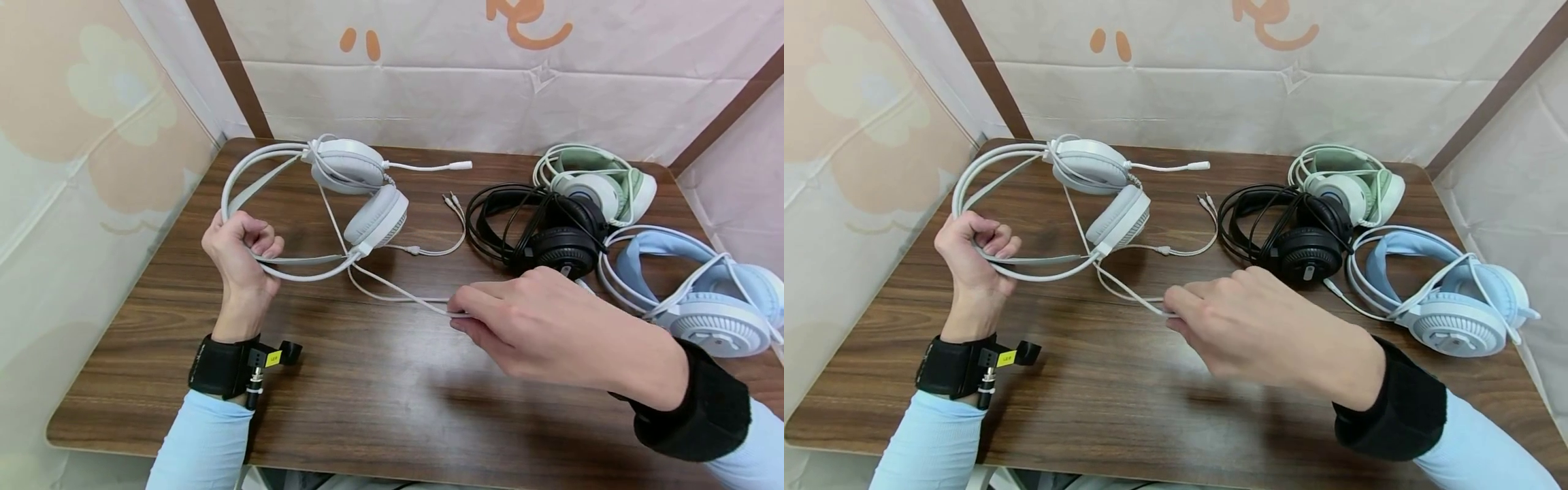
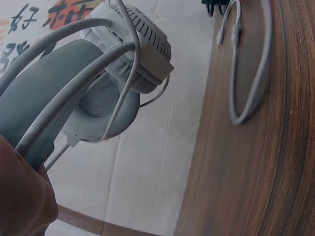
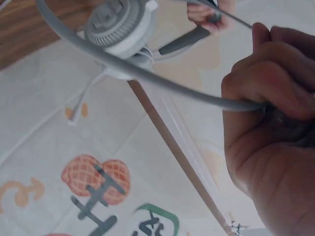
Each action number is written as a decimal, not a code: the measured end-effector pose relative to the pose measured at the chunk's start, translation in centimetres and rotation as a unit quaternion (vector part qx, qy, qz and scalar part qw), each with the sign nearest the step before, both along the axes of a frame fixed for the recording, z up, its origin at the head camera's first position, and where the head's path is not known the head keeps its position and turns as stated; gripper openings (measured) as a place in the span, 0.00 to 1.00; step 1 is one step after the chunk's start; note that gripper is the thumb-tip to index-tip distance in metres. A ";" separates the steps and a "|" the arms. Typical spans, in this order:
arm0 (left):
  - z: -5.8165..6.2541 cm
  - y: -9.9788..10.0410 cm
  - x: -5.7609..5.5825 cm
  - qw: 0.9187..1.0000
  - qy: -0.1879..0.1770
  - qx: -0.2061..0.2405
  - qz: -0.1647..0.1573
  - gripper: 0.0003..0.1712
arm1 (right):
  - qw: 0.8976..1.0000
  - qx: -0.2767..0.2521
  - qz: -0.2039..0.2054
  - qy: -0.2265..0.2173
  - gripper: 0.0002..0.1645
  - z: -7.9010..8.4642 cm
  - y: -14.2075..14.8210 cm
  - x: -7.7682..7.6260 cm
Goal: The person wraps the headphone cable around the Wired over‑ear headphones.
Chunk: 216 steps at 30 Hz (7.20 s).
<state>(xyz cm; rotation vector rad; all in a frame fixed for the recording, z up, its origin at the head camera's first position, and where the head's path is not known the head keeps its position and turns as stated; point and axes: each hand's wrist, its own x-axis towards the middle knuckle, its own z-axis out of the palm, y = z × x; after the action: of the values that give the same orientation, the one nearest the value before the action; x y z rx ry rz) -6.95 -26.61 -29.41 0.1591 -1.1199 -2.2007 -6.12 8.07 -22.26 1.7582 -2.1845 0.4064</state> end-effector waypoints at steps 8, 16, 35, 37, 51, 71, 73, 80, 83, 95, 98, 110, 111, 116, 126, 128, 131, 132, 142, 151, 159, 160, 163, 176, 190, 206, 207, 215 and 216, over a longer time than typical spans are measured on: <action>-0.1 0.2 0.3 0.997 0.018 -0.066 -0.033 0.13 | 0.999 -0.019 -0.015 0.043 0.17 1.4 0.9 -0.7; 0.0 0.3 0.7 0.993 -0.001 -0.111 -0.032 0.12 | 0.993 0.029 -0.081 0.078 0.06 1.7 3.3 -2.6; 0.6 1.1 2.0 0.943 -0.046 -0.219 -0.245 0.18 | 0.955 -0.122 -0.028 0.270 0.10 5.8 1.1 -6.6; 0.6 1.2 2.0 0.936 -0.028 -0.213 -0.280 0.20 | 0.957 -0.125 -0.026 0.259 0.13 5.9 0.6 -7.4; -0.5 1.6 0.8 0.828 0.189 -0.048 -0.525 0.30 | 0.993 -0.119 -0.005 0.008 0.06 2.5 -1.5 -14.5; -0.9 0.4 0.4 0.816 0.184 0.362 -0.412 0.07 | 0.993 -0.055 -0.041 -0.094 0.07 -8.9 -1.7 -10.8; -1.0 0.3 0.4 0.819 0.179 0.375 -0.397 0.09 | 0.996 -0.055 -0.023 -0.071 0.06 -9.1 -2.3 -9.4; -1.0 0.2 0.2 0.834 0.174 0.388 -0.351 0.13 | 0.997 -0.078 0.021 -0.014 0.04 -9.0 -3.9 -5.2; -0.9 0.2 0.2 0.846 0.165 0.392 -0.320 0.14 | 0.995 -0.088 0.042 0.003 0.03 -8.7 -4.4 -3.9; -1.3 -0.1 -0.1 0.949 0.124 0.233 -0.173 0.24 | 0.996 -0.059 0.049 0.038 0.12 -6.7 -4.4 -0.5; -1.4 -0.2 -0.1 0.963 0.125 0.184 -0.154 0.29 | 0.996 -0.060 0.047 0.039 0.10 -6.0 -4.0 -0.5; -1.0 -0.3 -0.1 0.986 0.113 0.044 -0.118 0.20 | 0.995 -0.079 0.055 0.016 0.05 -3.5 -2.8 -0.8; -1.0 -0.2 -0.1 0.987 0.110 0.024 -0.118 0.18 | 0.995 -0.081 0.053 0.021 0.06 -3.3 -2.7 -0.9; -0.8 0.1 0.2 0.983 0.107 -0.025 -0.146 0.15 | 0.994 -0.083 0.032 0.058 0.05 -2.2 -2.1 -1.4; 0.2 0.2 0.9 0.983 0.087 -0.083 -0.138 0.16 | 0.993 0.007 -0.032 0.113 0.04 0.2 0.3 -1.6; 0.3 0.1 1.1 0.983 0.079 -0.095 -0.139 0.18 | 0.992 0.014 -0.037 0.120 0.04 0.8 0.9 -1.9; 0.3 -0.1 1.6 0.979 0.067 -0.122 -0.151 0.21 | 0.991 0.005 -0.037 0.129 0.13 1.9 1.8 -2.5; 0.3 -0.1 1.6 0.977 0.066 -0.127 -0.161 0.22 | 0.990 0.001 -0.035 0.133 0.17 2.2 2.0 -2.7; 0.7 0.6 2.1 0.927 0.116 -0.155 -0.322 0.32 | 0.970 -0.056 -0.006 0.235 0.16 3.3 1.1 -5.2; 0.5 1.8 2.0 0.887 0.154 -0.180 -0.397 0.37 | 0.986 -0.070 0.019 0.152 0.10 3.8 -0.8 -7.3; 0.1 2.5 1.6 0.829 0.250 -0.114 -0.487 0.44 | 0.988 -0.129 0.086 -0.028 0.07 2.7 -1.6 -9.5; 0.1 2.5 1.5 0.825 0.256 -0.101 -0.493 0.43 | 0.985 -0.139 0.093 -0.051 0.08 2.6 -1.7 -9.8; -0.1 2.6 1.4 0.821 0.265 -0.059 -0.502 0.42 | 0.975 -0.166 0.090 -0.116 0.11 1.7 -2.0 -10.9; -0.5 3.3 1.6 0.794 0.291 0.174 -0.504 0.13 | 0.872 -0.233 -0.053 -0.426 0.13 -5.8 -2.1 -14.6; -1.2 1.8 0.9 0.811 0.219 0.370 -0.397 0.06 | 0.914 -0.142 -0.075 -0.373 0.09 -9.7 -3.0 -10.2; -1.0 1.5 0.4 0.846 0.189 0.391 -0.308 0.14 | 0.964 -0.118 -0.016 -0.239 0.01 -9.3 -4.2 -3.7; -1.0 1.4 0.4 0.854 0.187 0.385 -0.295 0.15 | 0.967 -0.118 -0.009 -0.224 0.02 -9.3 -4.2 -3.4; -1.1 0.8 0.2 0.903 0.169 0.335 -0.208 0.21 | 0.985 -0.092 0.019 -0.144 0.02 -8.7 -4.1 -1.3; -1.1 0.8 0.2 0.907 0.167 0.329 -0.203 0.22 | 0.987 -0.088 0.018 -0.133 0.02 -8.6 -4.1 -1.1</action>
<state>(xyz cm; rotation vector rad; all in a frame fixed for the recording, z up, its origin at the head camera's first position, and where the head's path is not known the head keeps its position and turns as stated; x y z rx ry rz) -6.76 -25.85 -30.51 -0.1816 -0.1959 -2.7723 -7.24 4.00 -30.86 1.7320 -2.2118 0.8594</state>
